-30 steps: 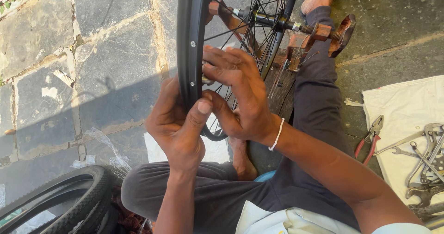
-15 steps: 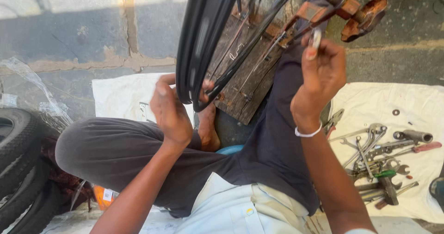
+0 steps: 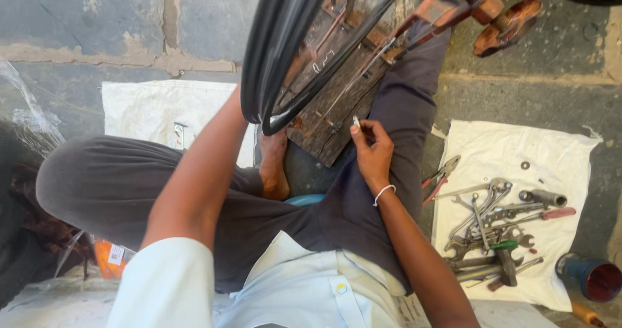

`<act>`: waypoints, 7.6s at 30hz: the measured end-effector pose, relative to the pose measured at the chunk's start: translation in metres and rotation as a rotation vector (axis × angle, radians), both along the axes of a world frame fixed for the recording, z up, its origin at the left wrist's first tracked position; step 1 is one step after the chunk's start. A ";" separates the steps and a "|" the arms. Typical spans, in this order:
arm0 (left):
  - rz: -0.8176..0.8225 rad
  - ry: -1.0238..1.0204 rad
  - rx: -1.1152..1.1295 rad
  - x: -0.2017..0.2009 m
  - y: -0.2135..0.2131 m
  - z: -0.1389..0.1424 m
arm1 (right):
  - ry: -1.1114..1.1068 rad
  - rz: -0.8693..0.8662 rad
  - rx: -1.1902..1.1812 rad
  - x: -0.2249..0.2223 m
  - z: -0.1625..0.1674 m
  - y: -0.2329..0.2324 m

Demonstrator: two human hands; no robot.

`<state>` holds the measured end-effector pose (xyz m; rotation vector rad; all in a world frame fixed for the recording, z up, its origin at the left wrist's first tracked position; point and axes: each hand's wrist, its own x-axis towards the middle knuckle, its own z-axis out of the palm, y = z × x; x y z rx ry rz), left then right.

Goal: The person sits on the floor and uses their hands to insert metal spokes and screw on spoke nipples to the rim of a bicycle wheel.

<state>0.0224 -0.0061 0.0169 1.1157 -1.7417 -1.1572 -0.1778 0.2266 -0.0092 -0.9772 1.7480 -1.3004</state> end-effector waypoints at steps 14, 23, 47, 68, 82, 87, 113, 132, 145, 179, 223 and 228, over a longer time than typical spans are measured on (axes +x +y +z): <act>-0.056 -0.706 -0.143 -0.003 0.012 -0.036 | 0.013 0.040 0.126 0.011 0.002 -0.016; -0.049 -0.717 0.001 -0.005 0.018 0.005 | 0.052 0.060 0.136 0.014 0.006 -0.019; -0.077 -0.741 0.086 -0.006 0.016 -0.001 | 0.097 0.058 0.148 0.023 0.029 -0.020; -0.069 -0.717 0.005 -0.004 0.016 -0.002 | 0.690 0.378 -0.643 0.100 0.115 -0.056; -0.078 -0.710 0.039 -0.004 0.017 -0.004 | 0.724 0.378 -0.615 0.092 0.083 -0.055; -0.076 -0.658 -0.080 0.000 0.018 -0.007 | 0.759 0.379 -0.633 0.091 0.093 -0.060; -0.080 -0.713 -0.116 0.001 0.014 -0.027 | 0.666 0.275 -0.581 0.112 0.142 -0.043; -0.122 -0.735 -0.157 0.002 0.016 -0.028 | 0.780 0.325 -0.614 0.090 0.083 -0.059; -0.092 -0.691 -0.114 0.002 0.018 -0.031 | 0.105 0.238 -0.200 0.102 0.132 -0.003; 0.092 0.365 -0.240 -0.021 0.112 0.317 | 0.541 0.277 -0.970 0.014 0.326 -0.119; 0.016 0.451 -0.123 -0.026 0.104 0.321 | 0.229 0.511 -0.822 -0.002 0.331 -0.117; -0.001 0.486 -0.129 -0.023 0.101 0.317 | 0.224 0.464 -0.848 0.003 0.324 -0.127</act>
